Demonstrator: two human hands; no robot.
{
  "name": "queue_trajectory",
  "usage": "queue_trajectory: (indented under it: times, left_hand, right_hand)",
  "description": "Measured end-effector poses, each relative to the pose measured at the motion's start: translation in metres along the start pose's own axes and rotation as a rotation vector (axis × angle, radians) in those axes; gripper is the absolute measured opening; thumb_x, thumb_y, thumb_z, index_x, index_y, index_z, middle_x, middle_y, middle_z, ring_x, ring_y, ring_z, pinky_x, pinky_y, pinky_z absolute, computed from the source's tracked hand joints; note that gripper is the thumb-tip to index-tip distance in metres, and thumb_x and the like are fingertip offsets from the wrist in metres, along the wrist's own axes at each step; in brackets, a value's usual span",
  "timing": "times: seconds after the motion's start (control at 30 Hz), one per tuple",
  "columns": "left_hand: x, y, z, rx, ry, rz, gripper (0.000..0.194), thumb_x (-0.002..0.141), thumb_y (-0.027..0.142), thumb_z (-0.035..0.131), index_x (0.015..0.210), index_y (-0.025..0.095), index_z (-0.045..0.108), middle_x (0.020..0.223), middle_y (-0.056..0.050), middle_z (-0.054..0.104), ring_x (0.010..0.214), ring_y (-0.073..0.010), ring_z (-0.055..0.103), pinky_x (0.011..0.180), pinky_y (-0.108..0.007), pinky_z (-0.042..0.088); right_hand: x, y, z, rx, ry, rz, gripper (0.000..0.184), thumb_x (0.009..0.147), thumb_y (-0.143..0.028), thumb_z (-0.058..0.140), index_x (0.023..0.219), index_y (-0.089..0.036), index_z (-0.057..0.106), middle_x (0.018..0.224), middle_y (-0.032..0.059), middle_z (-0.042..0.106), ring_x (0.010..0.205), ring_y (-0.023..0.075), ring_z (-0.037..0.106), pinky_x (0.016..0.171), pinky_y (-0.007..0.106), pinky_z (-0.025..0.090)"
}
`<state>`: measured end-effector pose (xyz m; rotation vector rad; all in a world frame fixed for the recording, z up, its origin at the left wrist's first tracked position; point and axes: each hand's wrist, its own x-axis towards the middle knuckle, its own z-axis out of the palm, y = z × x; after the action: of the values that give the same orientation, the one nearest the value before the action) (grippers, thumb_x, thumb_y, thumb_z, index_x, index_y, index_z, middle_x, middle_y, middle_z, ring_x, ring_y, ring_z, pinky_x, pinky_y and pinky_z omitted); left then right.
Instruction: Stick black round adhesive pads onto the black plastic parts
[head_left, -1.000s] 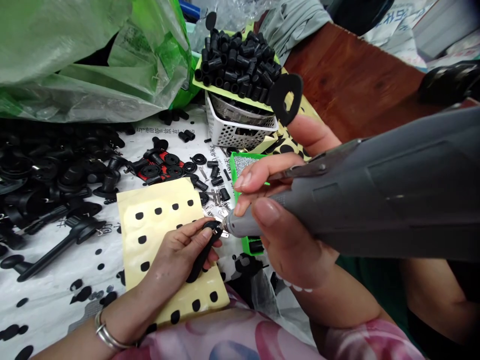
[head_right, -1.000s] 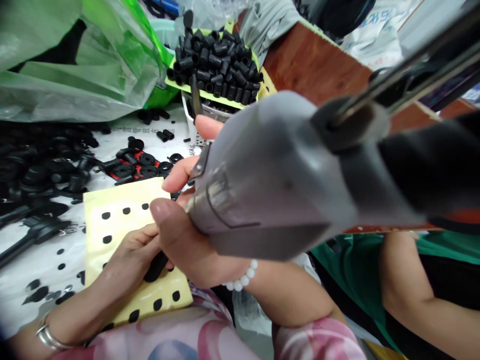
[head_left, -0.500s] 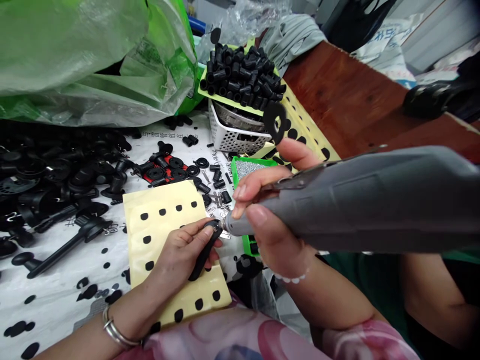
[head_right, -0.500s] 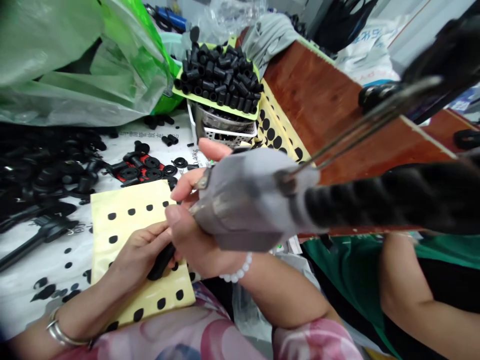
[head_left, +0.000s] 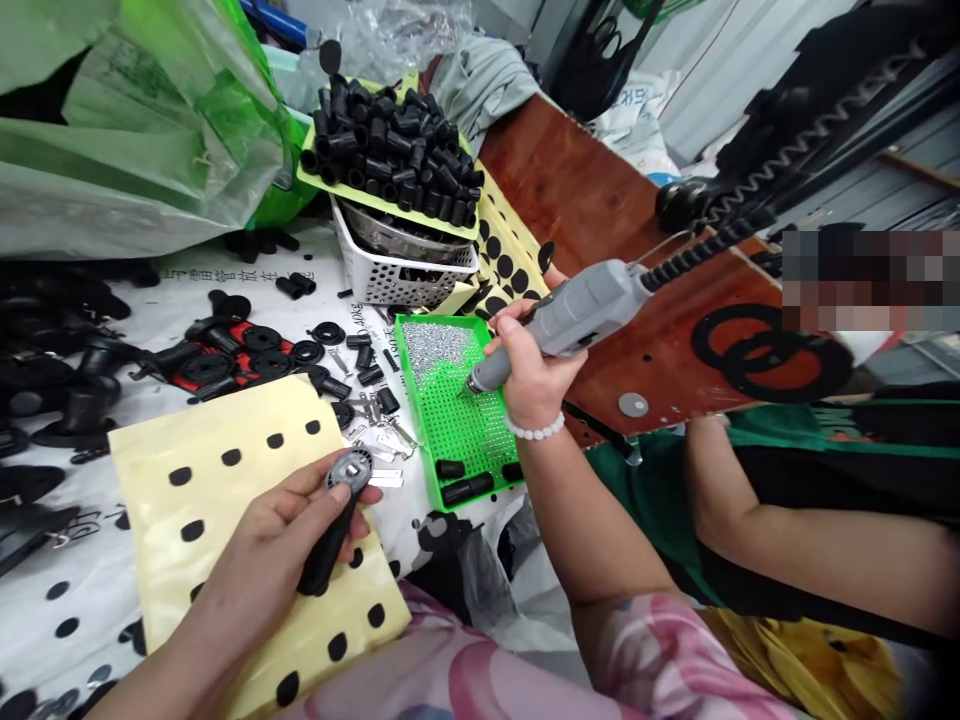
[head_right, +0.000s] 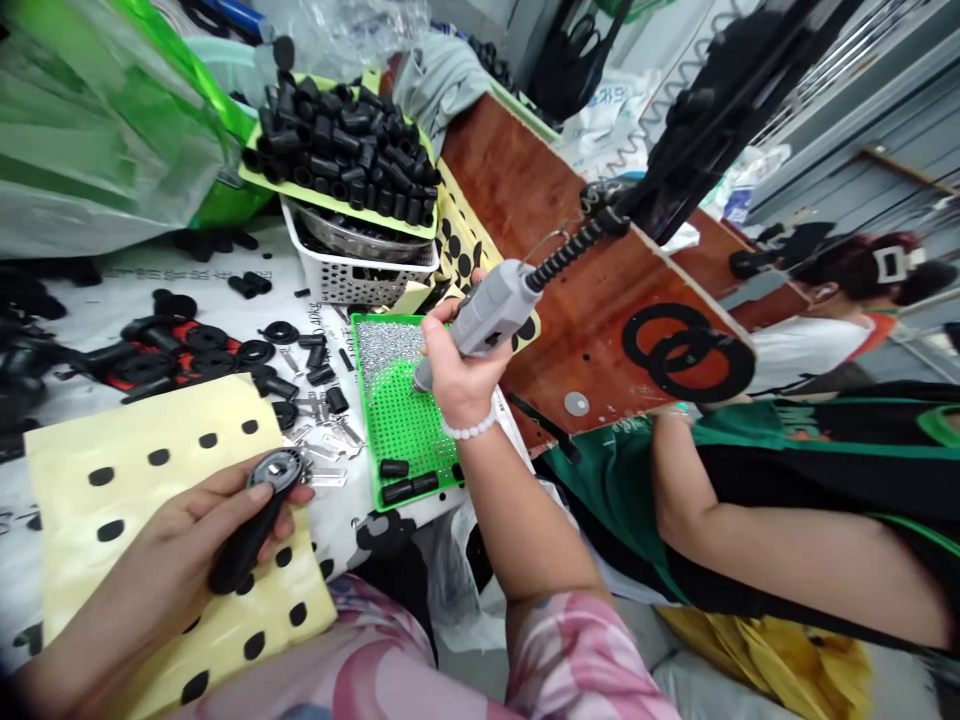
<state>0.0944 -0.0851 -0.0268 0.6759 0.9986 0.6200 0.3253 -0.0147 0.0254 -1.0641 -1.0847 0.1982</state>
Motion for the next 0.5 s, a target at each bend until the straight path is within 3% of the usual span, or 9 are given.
queue_trajectory:
  times: [0.23, 0.5]
  left_hand:
    - [0.0, 0.001, 0.002, 0.018, 0.065, -0.027, 0.062, 0.068, 0.04, 0.077, 0.121, 0.015, 0.058, 0.065, -0.002, 0.068, 0.056, -0.014, 0.059, 0.046, -0.019, 0.048]
    - [0.001, -0.001, 0.002, 0.012, 0.08, -0.027, 0.054, 0.067, 0.036, 0.078, 0.115, 0.019, 0.06, 0.086, -0.006, 0.074, 0.059, -0.0136, 0.062, 0.05, -0.021, 0.052]
  right_hand:
    - [0.008, 0.01, -0.002, -0.068, -0.03, -0.048, 0.067, 0.071, -0.032, 0.063, 0.133, -0.031, 0.037, 0.08, -0.0014, 0.059, 0.05, 0.0128, 0.053, 0.049, 0.031, 0.049]
    - [0.01, 0.015, -0.01, -0.05, 0.02, -0.014, 0.066, 0.068, -0.028, 0.066, 0.129, -0.027, 0.043, 0.077, -0.002, 0.061, 0.046, 0.0106, 0.053, 0.044, 0.026, 0.048]
